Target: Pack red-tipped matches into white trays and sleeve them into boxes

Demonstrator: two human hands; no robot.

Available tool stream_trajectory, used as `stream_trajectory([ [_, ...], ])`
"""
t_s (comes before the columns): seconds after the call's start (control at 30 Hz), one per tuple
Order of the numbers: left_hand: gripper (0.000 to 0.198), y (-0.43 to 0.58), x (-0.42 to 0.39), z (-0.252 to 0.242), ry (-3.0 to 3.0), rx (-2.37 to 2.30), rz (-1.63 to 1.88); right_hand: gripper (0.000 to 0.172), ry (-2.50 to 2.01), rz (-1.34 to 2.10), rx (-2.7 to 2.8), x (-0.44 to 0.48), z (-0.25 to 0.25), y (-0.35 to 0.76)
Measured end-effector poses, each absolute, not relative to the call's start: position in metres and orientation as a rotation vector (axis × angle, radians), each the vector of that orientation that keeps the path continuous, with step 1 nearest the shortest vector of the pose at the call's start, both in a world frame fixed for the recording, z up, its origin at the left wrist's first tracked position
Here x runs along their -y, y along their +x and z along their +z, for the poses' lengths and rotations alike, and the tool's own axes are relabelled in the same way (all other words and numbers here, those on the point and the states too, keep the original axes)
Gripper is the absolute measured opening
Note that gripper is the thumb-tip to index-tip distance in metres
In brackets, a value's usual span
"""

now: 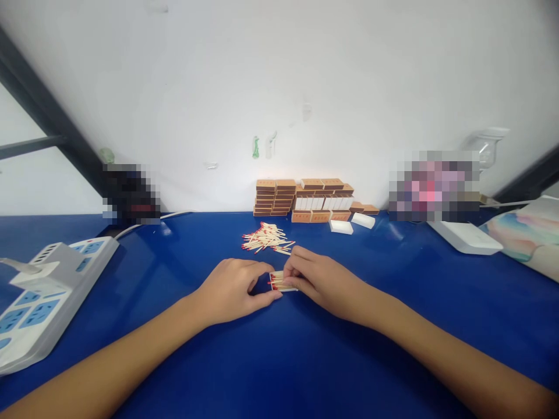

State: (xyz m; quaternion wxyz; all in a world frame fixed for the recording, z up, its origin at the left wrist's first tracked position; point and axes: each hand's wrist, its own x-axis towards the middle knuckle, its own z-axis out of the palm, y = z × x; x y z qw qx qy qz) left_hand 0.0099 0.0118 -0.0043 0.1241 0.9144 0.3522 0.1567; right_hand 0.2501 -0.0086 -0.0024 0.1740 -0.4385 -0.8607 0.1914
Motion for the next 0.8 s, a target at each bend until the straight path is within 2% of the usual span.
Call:
stream_trajectory([
  [0.6, 0.031, 0.010, -0.011, -0.004, 2.672, -1.044, 0.447, 0.015, -1.184, 0.563, 2.378, 0.004, 0.001, 0.258],
  [0.8, 0.031, 0.009, -0.010, -0.004, 2.677, -1.051, 0.429, 0.011, -1.241, 0.433, 2.260, -0.003, -0.004, 0.259],
])
